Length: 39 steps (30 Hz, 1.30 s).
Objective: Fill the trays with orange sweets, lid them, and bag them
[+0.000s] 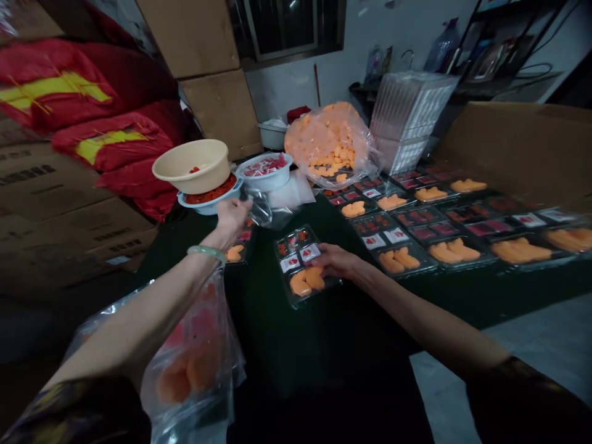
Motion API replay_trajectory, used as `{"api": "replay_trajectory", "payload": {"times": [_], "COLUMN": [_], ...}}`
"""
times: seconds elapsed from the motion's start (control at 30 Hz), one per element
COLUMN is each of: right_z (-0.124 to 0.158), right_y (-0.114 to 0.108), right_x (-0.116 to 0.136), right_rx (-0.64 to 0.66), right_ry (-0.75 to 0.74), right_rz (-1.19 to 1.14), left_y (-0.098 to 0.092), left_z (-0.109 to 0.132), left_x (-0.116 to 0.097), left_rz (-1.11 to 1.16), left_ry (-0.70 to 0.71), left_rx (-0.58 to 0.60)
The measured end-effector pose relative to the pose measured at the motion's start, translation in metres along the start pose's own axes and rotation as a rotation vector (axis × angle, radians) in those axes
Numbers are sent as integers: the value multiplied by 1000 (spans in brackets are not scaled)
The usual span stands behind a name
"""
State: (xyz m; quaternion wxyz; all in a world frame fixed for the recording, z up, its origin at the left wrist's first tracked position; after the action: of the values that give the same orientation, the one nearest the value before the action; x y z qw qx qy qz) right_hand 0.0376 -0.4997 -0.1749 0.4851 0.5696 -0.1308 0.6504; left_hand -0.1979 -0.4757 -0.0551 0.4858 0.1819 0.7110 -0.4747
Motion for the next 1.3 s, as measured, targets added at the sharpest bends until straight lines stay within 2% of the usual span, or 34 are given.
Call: {"api": "replay_trajectory", "payload": {"times": [0.07, 0.13, 0.17, 0.23, 0.3, 0.37, 0.43, 0.47, 0.6, 0.7, 0.83, 0.9, 0.97, 1.07, 1.2, 1.3], "right_z": [27, 55, 69, 96, 120, 143, 163, 173, 206, 221, 224, 220, 214, 209, 213, 218], "right_y": [-5, -10, -14, -20, -27, -32, -37, -39, -44, -43, -36, -33, -32, -37, -41, -37], "right_x": [-3, -7, -10, -18, -27, -36, -43, -46, -51, -52, -57, -62, -67, -73, -76, -76], "right_rx": [7, -4, -9, -9, -4, -4, -7, -3, 63, 113, 218, 277, 299, 245, 111, 17], "right_ry": [13, 26, 36, 55, 78, 100, 118, 123, 142, 147, 145, 153, 157, 141, 90, 26], "right_rz": [-35, -64, -74, -98, -120, -136, -131, -122, -41, -17, -59, -80, -98, -133, -174, -174], "left_y": [-11, -14, -11, 5, 29, 52, 70, 76, 82, 78, 76, 77, 78, 77, 69, 68], "left_z": [0, 14, 25, 54, 86, 113, 132, 139, 149, 155, 170, 179, 184, 187, 190, 195], "left_x": [-20, -36, -40, -40, -26, -3, 19, 28, 43, 41, 37, 35, 32, 28, 20, 16], "left_rz": [8, -18, -61, -177, -291, -397, -497, -533, -643, -702, -748, -756, -717, -592, -485, -498], "left_ry": [222, 425, 549, 802, 987, 1073, 1101, 1083, 868, 809, 855, 950, 1065, 1121, 1080, 1060], "left_rx": [-81, -58, 18, 261, 547, 770, 913, 948, 934, 901, 856, 850, 893, 1004, 1085, 1135]}}
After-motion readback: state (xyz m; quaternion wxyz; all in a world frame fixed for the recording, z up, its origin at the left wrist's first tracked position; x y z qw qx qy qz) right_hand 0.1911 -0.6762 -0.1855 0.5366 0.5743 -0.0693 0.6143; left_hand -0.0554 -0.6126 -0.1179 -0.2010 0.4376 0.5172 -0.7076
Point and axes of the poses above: each hand's wrist, its own z-axis away from the middle knuckle, its own y-axis out of the palm, x = y × z, the point moved 1 cm from there along -z, towards the middle knuckle, and after that the axes turned 2 degrees about z, right-handed, at the moved point
